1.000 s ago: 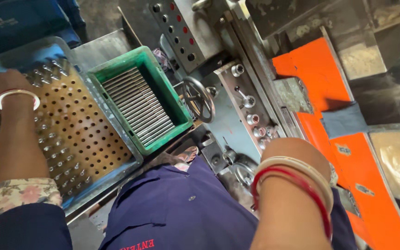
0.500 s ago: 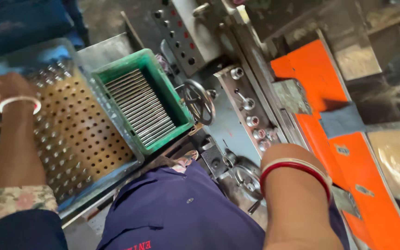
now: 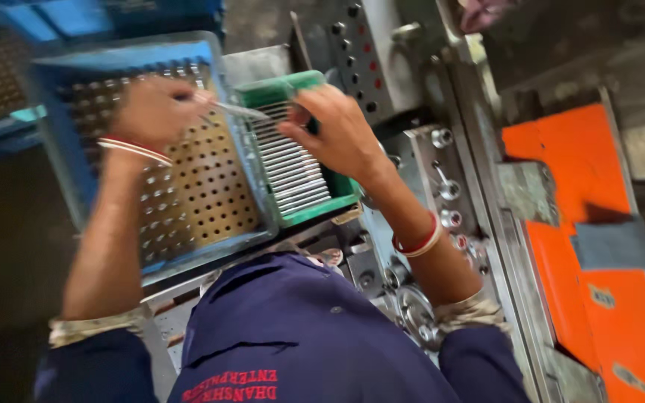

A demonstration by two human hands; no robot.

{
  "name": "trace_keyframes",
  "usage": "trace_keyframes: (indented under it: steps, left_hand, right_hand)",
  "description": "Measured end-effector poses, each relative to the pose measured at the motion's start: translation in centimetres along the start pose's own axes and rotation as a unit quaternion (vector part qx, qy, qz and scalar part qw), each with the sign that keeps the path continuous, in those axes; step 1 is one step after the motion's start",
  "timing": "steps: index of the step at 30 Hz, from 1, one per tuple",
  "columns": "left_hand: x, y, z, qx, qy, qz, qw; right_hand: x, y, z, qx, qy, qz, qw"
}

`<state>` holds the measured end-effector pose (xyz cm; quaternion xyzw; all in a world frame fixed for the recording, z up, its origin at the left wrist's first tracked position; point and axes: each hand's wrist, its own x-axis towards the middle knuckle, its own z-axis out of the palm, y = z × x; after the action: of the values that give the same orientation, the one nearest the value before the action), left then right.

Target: The person repeatedly picks up metal rods from a green tray, inserts them into a metal forming machine, and pulls a lever to process them. The finished pieces are then placed into a blue crate with a perforated metal insert.

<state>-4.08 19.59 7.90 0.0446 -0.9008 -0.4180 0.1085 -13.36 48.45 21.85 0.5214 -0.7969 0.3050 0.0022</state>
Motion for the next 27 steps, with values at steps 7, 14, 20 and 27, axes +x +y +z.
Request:
trace_keyframes:
  steps: [7, 14, 20, 27]
  left_hand:
    - [-3.5, 0.9, 10.3, -0.297, -0.094, -0.195, 0.930]
    - [-3.1, -0.6, 18.2, -0.723, -0.028, -0.325, 0.608]
    - [-2.8, 3.7, 20.8, -0.747, -0.128, -0.339, 0.558]
    - [-1.9, 8.1, 22.5, -0.742, -0.032, -0.277, 0.609]
  right_hand:
    - [-12.1, 7.7, 10.1, 0.152, -0.069, 0.187, 0.968]
    - [-15.7, 4.2, 8.0, 0.087, -0.008, 0.264, 0.960]
    - [-16.3, 0.6, 7.4, -0.110, 0.094, 0.185, 0.972]
    - [-18.0, -1.3, 7.3, -0.102, 0.070, 0.185, 0.975]
